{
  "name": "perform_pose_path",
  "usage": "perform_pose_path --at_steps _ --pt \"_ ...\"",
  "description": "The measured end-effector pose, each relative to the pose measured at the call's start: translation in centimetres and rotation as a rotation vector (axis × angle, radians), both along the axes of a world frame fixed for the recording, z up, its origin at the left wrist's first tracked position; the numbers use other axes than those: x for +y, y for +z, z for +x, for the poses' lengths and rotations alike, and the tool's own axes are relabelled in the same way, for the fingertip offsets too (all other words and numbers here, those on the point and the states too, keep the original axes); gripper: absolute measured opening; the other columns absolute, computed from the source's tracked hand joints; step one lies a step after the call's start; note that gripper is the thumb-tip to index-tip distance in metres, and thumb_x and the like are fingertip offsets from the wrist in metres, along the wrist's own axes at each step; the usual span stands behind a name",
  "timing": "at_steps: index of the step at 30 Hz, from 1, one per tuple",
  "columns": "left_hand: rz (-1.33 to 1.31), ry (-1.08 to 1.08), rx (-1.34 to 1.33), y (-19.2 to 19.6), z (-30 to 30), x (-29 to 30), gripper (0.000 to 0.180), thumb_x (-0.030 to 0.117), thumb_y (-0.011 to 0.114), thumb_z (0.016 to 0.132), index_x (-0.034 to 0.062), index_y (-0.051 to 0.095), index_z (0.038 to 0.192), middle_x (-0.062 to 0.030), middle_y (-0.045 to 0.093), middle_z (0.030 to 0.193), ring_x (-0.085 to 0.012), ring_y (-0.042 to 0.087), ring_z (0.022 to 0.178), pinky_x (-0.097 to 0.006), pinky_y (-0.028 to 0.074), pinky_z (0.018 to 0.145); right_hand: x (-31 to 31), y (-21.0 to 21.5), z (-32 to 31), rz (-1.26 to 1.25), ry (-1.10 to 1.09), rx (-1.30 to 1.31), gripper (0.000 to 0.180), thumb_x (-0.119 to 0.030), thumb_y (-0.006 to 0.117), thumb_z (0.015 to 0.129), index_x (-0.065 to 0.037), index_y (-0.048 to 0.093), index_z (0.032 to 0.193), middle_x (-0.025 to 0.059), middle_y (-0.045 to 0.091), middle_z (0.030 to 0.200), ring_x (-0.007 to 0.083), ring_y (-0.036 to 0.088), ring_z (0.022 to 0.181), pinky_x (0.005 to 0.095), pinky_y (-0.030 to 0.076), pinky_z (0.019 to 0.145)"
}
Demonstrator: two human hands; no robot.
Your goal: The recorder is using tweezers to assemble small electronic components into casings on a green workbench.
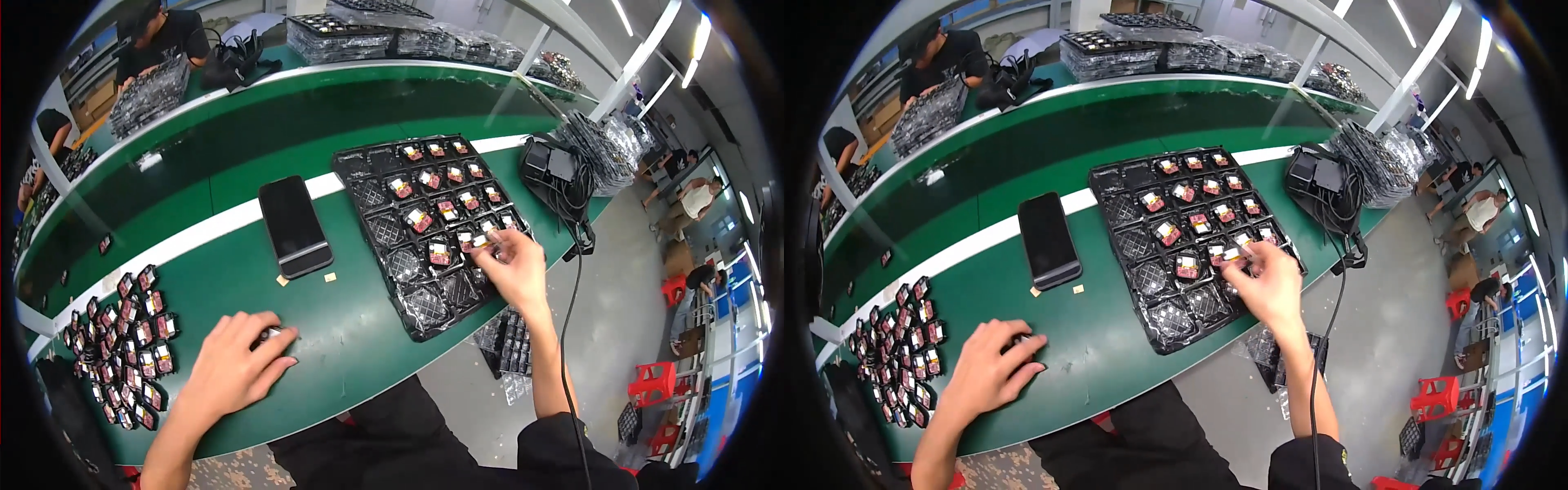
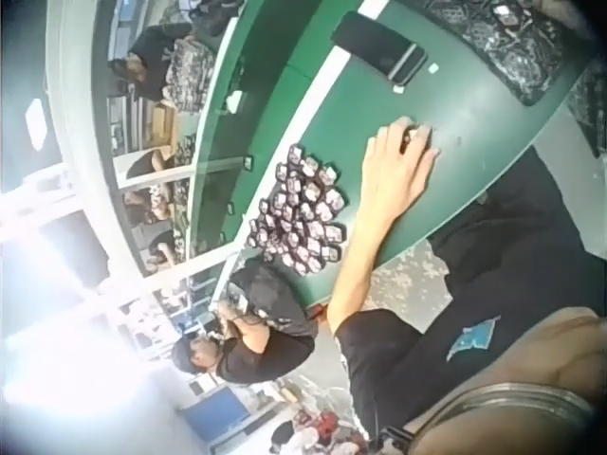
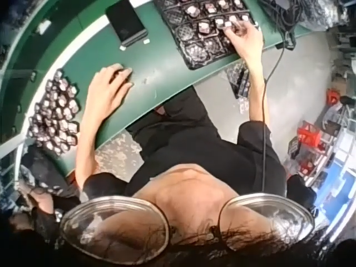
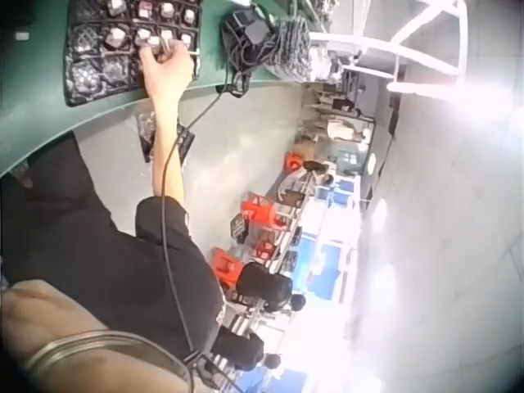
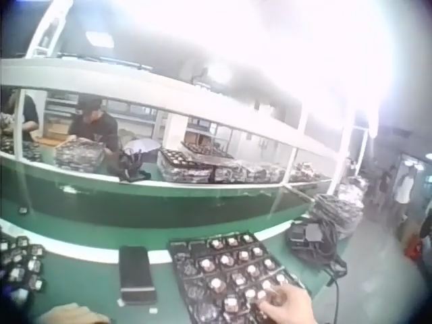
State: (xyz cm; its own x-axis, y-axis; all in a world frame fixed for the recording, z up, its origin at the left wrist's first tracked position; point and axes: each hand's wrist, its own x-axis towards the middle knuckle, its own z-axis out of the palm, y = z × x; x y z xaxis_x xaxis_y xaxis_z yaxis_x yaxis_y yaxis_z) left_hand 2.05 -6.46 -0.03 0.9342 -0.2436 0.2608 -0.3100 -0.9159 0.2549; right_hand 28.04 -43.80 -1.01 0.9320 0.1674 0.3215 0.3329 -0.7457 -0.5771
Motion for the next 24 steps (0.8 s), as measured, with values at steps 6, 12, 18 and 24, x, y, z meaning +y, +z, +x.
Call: perform_pose_path --at_steps 6,12,18,24 --pt "-0.083 0.073 0.059 0.8 -0.8 1.7 0.058 0.040 0.093 0.083 0.0086 0.076 0.129 -0.0089 0.064 0.115 -0.0296 0.062 0.096 -0.042 0.050 0.086 -7.4 -1.0 1.0 -0.041 -0.257 -0.042 0.038 -0.026 0.088 0.085 0.002 0.080 0.110 0.0029 0.068 0.074 0.0110 0.061 0.068 0.0336 0.052 0.066" --pt "-0.294 0.024 0.189 0.4 -1.7 4.0 0.057 0.028 0.094 0.082 0.0106 0.076 0.132 -0.0077 0.064 0.115 -0.0311 0.062 0.101 -0.042 0.050 0.091 -5.7 -0.6 -0.2 0.003 -0.138 -0.066 0.048 -0.026 0.087 0.099 0.008 0.075 0.132 -0.0014 0.068 0.083 0.0083 0.056 0.073 0.0280 0.047 0.066" --pt "-0.355 0.066 0.147 -1.4 -0.4 3.6 0.050 0.027 0.092 0.087 0.0085 0.075 0.130 -0.0078 0.067 0.116 -0.0303 0.065 0.107 -0.041 0.050 0.094 3.7 1.5 -7.2 0.271 0.243 0.158 0.031 -0.010 0.062 0.115 0.006 0.072 0.139 0.0010 0.075 0.106 0.0042 0.060 0.086 0.0240 0.047 0.073" --pt "-0.356 0.016 0.088 -1.7 -0.8 3.5 0.053 0.025 0.094 0.085 0.0059 0.075 0.130 -0.0066 0.076 0.114 -0.0269 0.070 0.100 -0.038 0.048 0.087 13.8 2.1 -13.1 0.277 0.798 0.299 0.027 0.005 0.078 0.098 0.004 0.080 0.125 0.0079 0.067 0.077 0.0122 0.057 0.063 0.0282 0.046 0.059"
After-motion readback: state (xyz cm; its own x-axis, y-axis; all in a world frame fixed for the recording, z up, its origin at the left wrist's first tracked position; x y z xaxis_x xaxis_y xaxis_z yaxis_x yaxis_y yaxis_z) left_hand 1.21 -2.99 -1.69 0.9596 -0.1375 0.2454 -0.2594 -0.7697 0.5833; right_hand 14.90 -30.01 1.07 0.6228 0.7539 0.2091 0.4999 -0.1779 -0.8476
